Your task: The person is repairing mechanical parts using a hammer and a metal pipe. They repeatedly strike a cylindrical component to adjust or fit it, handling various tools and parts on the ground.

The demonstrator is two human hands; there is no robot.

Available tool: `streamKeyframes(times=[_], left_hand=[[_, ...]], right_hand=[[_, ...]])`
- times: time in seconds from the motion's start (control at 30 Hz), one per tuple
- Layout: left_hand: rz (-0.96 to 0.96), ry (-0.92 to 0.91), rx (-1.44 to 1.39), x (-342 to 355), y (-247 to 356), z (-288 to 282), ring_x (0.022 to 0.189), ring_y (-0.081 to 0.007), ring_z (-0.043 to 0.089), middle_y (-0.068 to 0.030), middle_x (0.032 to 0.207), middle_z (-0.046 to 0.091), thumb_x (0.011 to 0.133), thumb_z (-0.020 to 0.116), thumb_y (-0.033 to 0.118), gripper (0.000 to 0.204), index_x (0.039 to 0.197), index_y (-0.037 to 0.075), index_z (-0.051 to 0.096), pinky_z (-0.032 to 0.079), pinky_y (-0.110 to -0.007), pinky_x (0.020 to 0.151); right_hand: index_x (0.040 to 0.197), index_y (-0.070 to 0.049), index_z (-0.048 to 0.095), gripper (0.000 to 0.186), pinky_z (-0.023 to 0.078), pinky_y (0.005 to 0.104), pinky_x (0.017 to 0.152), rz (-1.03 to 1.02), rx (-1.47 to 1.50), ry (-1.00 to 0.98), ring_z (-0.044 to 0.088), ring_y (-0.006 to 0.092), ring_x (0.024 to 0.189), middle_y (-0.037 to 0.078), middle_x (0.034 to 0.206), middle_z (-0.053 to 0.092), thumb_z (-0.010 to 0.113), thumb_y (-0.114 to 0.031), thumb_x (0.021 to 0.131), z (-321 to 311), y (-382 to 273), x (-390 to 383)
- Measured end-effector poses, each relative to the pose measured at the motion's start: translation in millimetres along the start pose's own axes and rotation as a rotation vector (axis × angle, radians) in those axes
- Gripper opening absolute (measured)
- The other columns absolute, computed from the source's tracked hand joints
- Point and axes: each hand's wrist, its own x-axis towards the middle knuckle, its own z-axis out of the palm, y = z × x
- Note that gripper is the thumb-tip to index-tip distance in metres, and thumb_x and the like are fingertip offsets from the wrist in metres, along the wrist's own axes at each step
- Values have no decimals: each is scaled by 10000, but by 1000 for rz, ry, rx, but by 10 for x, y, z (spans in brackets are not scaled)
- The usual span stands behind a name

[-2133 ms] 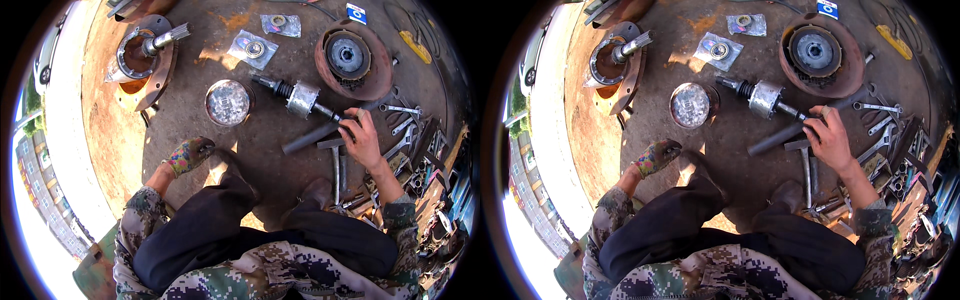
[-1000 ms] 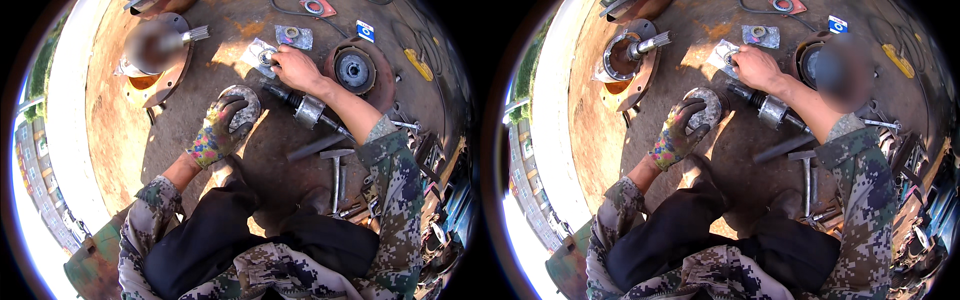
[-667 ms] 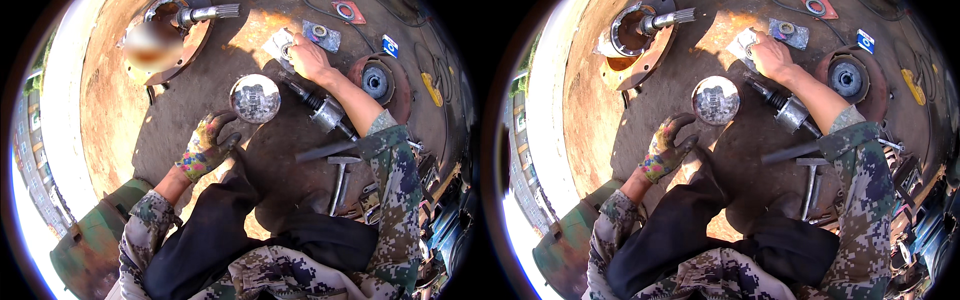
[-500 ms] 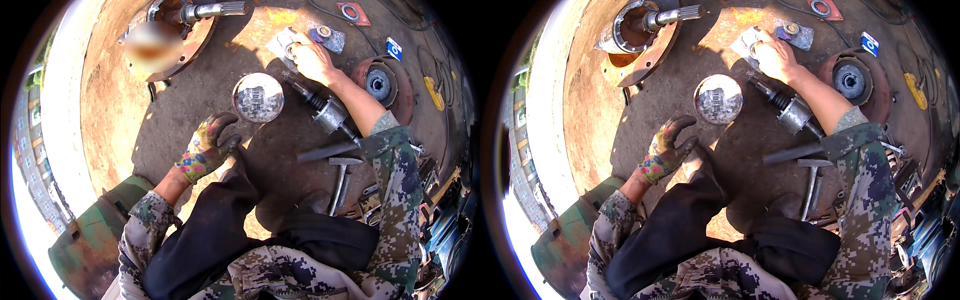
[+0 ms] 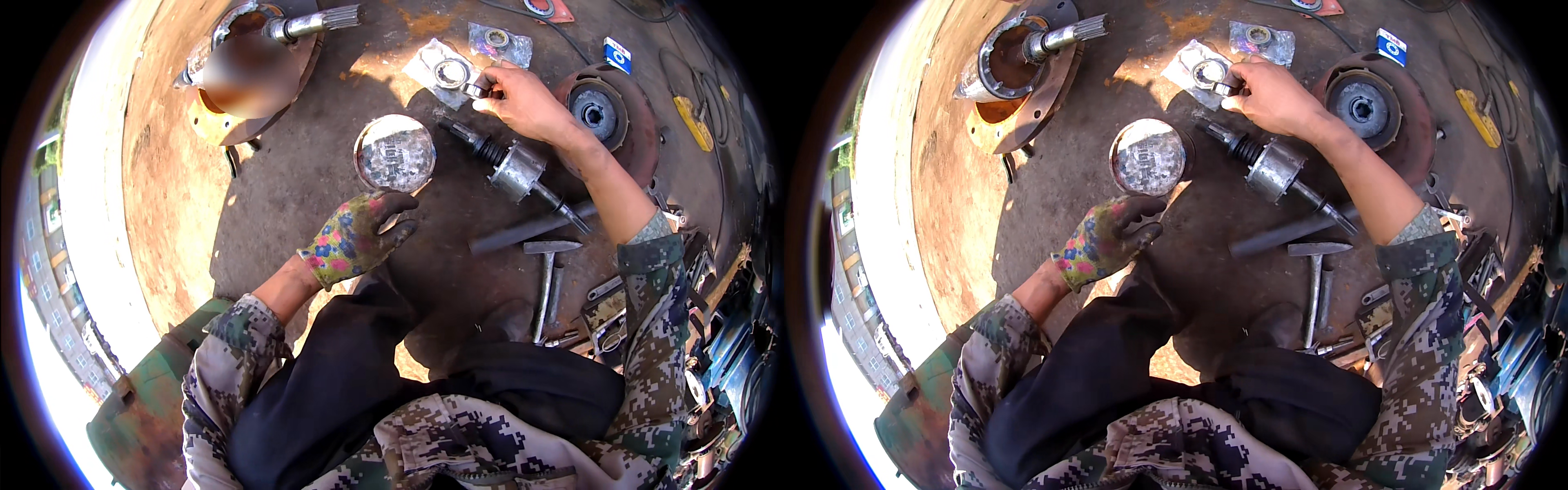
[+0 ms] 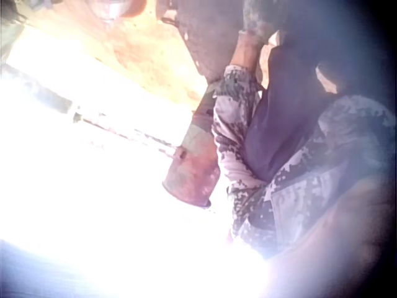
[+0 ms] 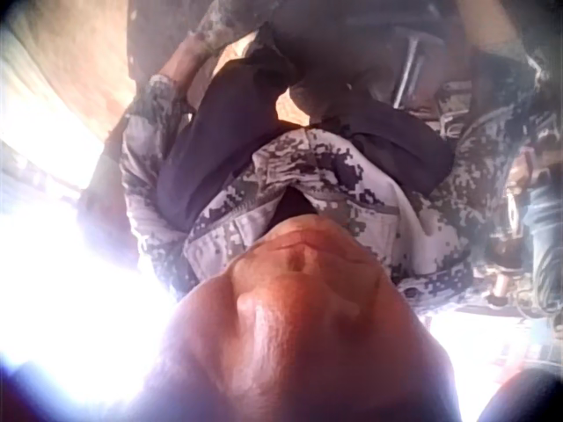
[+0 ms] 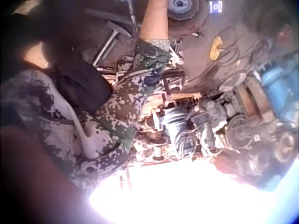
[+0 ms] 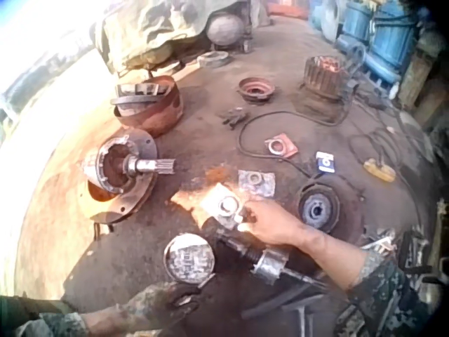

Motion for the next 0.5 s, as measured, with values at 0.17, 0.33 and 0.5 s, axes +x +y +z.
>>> streamKeyframes(times=[0.17, 0.33, 0.5], left_hand=[[345, 227, 411, 544, 98, -47, 1279, -364, 606, -159, 1319, 661, 900, 780, 224, 439, 1302, 93, 663, 484, -498, 1057], [386, 112, 883, 739, -177, 122, 1460, -453, 386, -149, 1439, 586, 934, 686, 287, 421, 1348, 216, 665, 269, -601, 1201], [232, -33, 996, 775, -395, -34, 1452, -428, 409, -154, 1467, 576, 993, 569, 262, 331, 1291, 190, 694, 260, -592, 1203]], right_hand=[[1165, 13, 655, 299, 541, 392, 846, 4, -14, 27, 664, 262, 916, 146, 1067, 630, 762, -129, 924, 21, 72, -218], [1167, 6, 659, 285, 539, 399, 854, 13, -12, 20, 671, 274, 929, 149, 1077, 631, 754, -121, 929, -20, -55, -326], [1177, 7, 658, 298, 539, 418, 868, 17, -50, 16, 673, 307, 950, 160, 1086, 632, 750, -133, 930, -2, -23, -392]])
